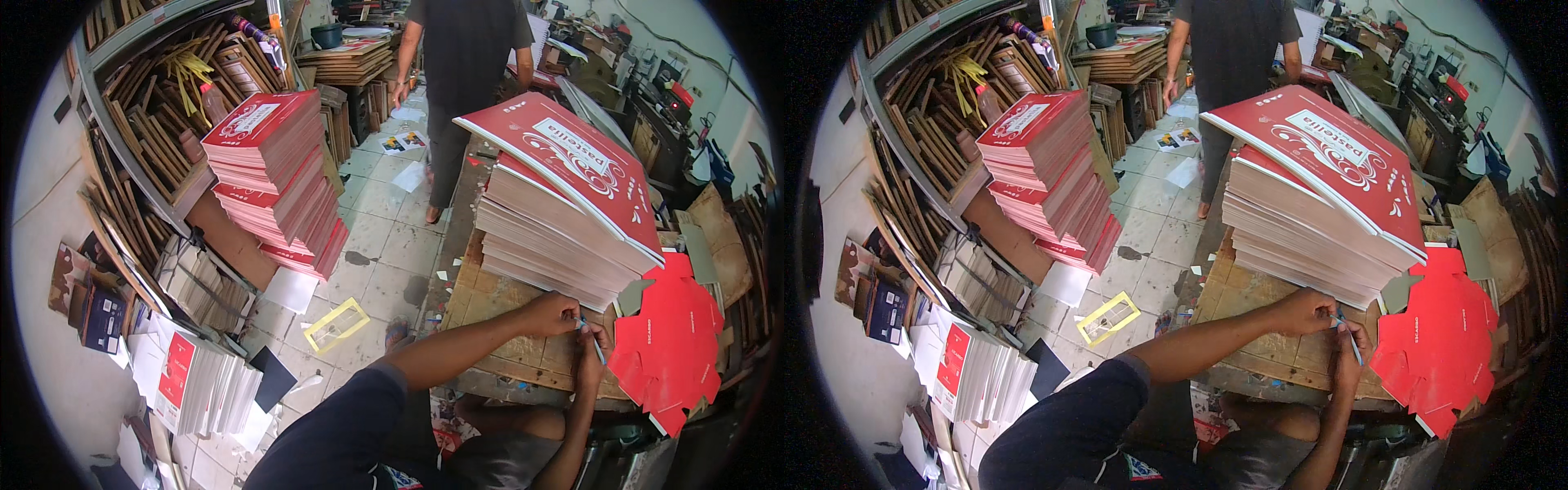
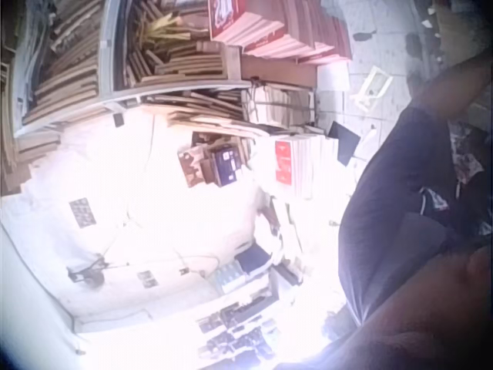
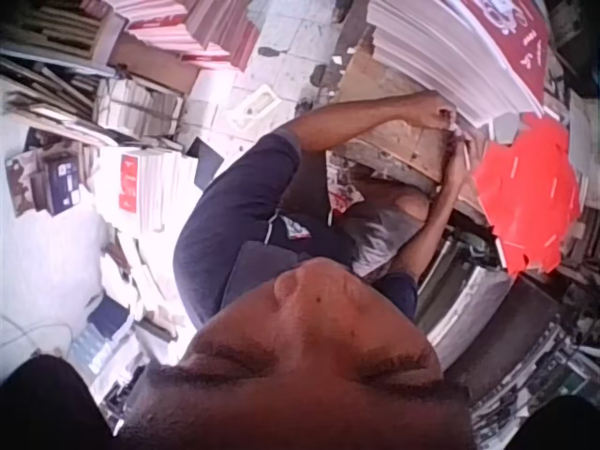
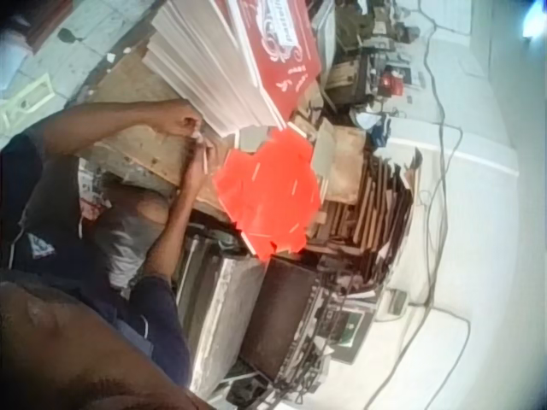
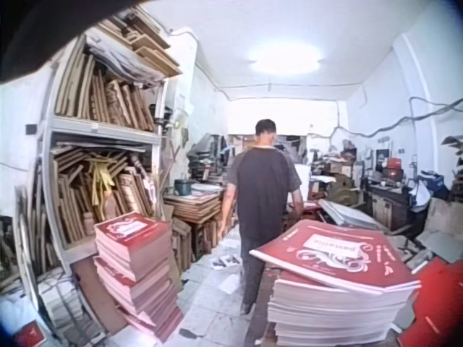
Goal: The person attaches small adhesive paper pieces to cardboard cutouts and the workbench surface by hand using a pen.
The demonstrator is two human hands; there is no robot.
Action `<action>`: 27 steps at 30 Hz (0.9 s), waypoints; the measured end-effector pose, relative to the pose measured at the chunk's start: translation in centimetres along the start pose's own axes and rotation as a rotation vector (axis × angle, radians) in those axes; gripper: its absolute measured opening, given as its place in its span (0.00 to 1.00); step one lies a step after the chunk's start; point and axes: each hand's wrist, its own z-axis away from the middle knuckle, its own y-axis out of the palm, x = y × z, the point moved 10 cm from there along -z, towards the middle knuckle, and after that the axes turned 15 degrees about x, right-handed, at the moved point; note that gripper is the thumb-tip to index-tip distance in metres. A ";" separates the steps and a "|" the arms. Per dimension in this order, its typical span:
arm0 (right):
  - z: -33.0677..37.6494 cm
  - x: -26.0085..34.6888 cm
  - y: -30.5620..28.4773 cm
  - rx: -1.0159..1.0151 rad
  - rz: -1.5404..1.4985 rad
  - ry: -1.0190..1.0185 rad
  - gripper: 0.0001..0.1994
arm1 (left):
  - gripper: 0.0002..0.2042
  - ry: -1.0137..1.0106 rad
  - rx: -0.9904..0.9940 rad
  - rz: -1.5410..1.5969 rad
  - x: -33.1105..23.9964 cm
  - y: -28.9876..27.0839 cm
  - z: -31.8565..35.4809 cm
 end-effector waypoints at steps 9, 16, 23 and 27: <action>-0.2 -0.7 -0.5 0.012 0.032 -0.013 0.09 | 0.10 -0.008 0.007 0.017 0.0 0.1 0.0; 0.2 -0.4 -0.5 -0.011 0.013 -0.007 0.09 | 0.10 -0.034 0.013 0.055 -0.1 0.3 -0.1; -0.1 -1.8 -1.3 -0.036 0.047 0.013 0.07 | 0.09 0.001 -0.040 0.028 0.3 -0.1 -0.2; -0.1 -1.6 -1.7 -0.015 0.003 -0.008 0.09 | 0.09 -0.012 -0.059 0.095 0.7 -0.4 -0.5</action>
